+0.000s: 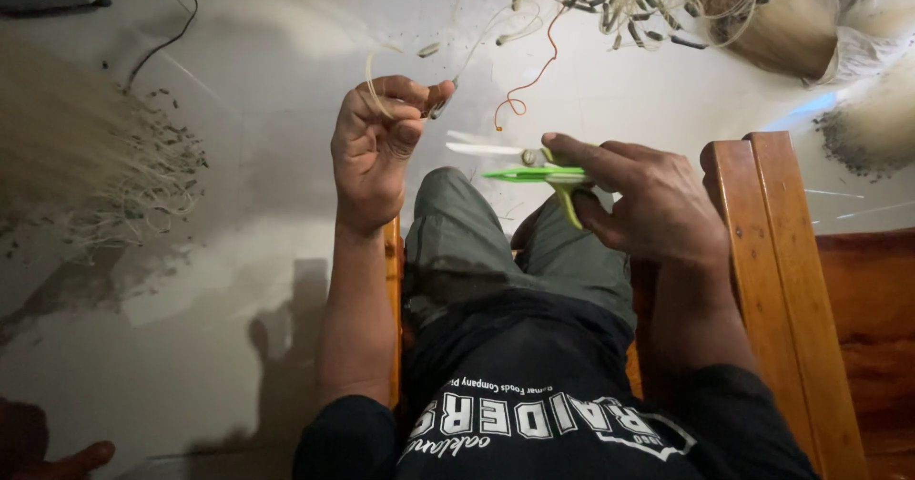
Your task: Repairing a fishing net by weaving twine with a netting needle and cutting with scissors
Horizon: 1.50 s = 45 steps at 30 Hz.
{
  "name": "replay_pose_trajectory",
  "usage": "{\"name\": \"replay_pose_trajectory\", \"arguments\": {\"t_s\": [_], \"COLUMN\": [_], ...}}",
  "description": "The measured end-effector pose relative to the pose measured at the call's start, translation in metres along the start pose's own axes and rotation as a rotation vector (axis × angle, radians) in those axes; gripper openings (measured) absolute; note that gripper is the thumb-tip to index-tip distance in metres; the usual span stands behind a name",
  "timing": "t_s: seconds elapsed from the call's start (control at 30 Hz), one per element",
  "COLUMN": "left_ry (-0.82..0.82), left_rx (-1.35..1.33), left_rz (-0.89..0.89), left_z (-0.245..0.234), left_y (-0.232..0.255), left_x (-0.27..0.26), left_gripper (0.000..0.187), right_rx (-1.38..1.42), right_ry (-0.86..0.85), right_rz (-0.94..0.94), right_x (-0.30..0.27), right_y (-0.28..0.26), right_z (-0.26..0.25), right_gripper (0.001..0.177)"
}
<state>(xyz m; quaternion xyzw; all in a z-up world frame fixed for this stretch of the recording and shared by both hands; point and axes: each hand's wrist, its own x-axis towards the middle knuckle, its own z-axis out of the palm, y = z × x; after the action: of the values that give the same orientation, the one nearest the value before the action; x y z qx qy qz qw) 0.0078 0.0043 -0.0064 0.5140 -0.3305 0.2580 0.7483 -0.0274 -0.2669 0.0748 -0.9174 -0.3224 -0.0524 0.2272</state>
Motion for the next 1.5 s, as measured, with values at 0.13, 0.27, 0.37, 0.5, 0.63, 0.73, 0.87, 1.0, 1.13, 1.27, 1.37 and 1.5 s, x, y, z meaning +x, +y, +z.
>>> {"name": "replay_pose_trajectory", "arguments": {"t_s": [0.13,0.27,0.37,0.5,0.63,0.73,0.87,1.0,1.13,1.27,1.37,1.5], "left_ry": [-0.03,-0.015,-0.021,-0.031,-0.014,-0.021,-0.038,-0.039,-0.048,-0.044,-0.045,-0.058], "left_rx": [-0.01,-0.033,-0.07,-0.05,-0.076,-0.054,-0.101,-0.12,-0.075,-0.123,-0.158,-0.11], "left_rz": [-0.003,-0.009,-0.023,-0.029,-0.043,-0.018,-0.141,-0.162,-0.151,-0.16,-0.179,-0.186], "left_z": [0.004,0.008,0.007,0.006,0.004,0.005,0.004,0.004,0.008,0.007,0.008,0.009], "left_y": [0.007,0.007,0.009,0.011,0.011,0.016,0.021,0.019,0.023,0.02,0.02,0.024], "left_x": [0.001,-0.002,-0.003,-0.001,-0.002,-0.002,-0.003,-0.005,-0.004,-0.005,-0.005,-0.003], "left_gripper": [0.012,0.013,0.01,0.011,0.01,0.01,0.009,0.005,0.007,0.004,0.005,0.006], "right_rx": [-0.042,-0.129,-0.135,-0.137,-0.106,-0.128,-0.253,-0.239,-0.239,-0.3,-0.306,-0.242], "right_ry": [0.046,0.029,0.008,-0.017,-0.02,-0.017,-0.079,-0.092,-0.081,-0.075,-0.064,-0.056], "right_rz": [-0.044,-0.057,-0.054,-0.034,-0.039,-0.018,0.015,-0.003,-0.027,-0.004,-0.013,-0.044], "right_x": [0.002,0.006,0.01,0.013,0.013,0.012,0.014,0.015,0.014,0.011,0.008,-0.004], "right_y": [0.009,0.003,-0.002,-0.002,-0.002,-0.001,-0.002,-0.001,0.002,0.007,0.011,0.031], "right_z": [0.0,-0.008,-0.009,-0.007,-0.009,-0.009,-0.009,-0.008,-0.006,-0.003,-0.003,0.005], "right_gripper": [0.065,0.065,0.063,0.067,0.064,0.062,0.055,0.054,0.053,0.054,0.052,0.056]}}
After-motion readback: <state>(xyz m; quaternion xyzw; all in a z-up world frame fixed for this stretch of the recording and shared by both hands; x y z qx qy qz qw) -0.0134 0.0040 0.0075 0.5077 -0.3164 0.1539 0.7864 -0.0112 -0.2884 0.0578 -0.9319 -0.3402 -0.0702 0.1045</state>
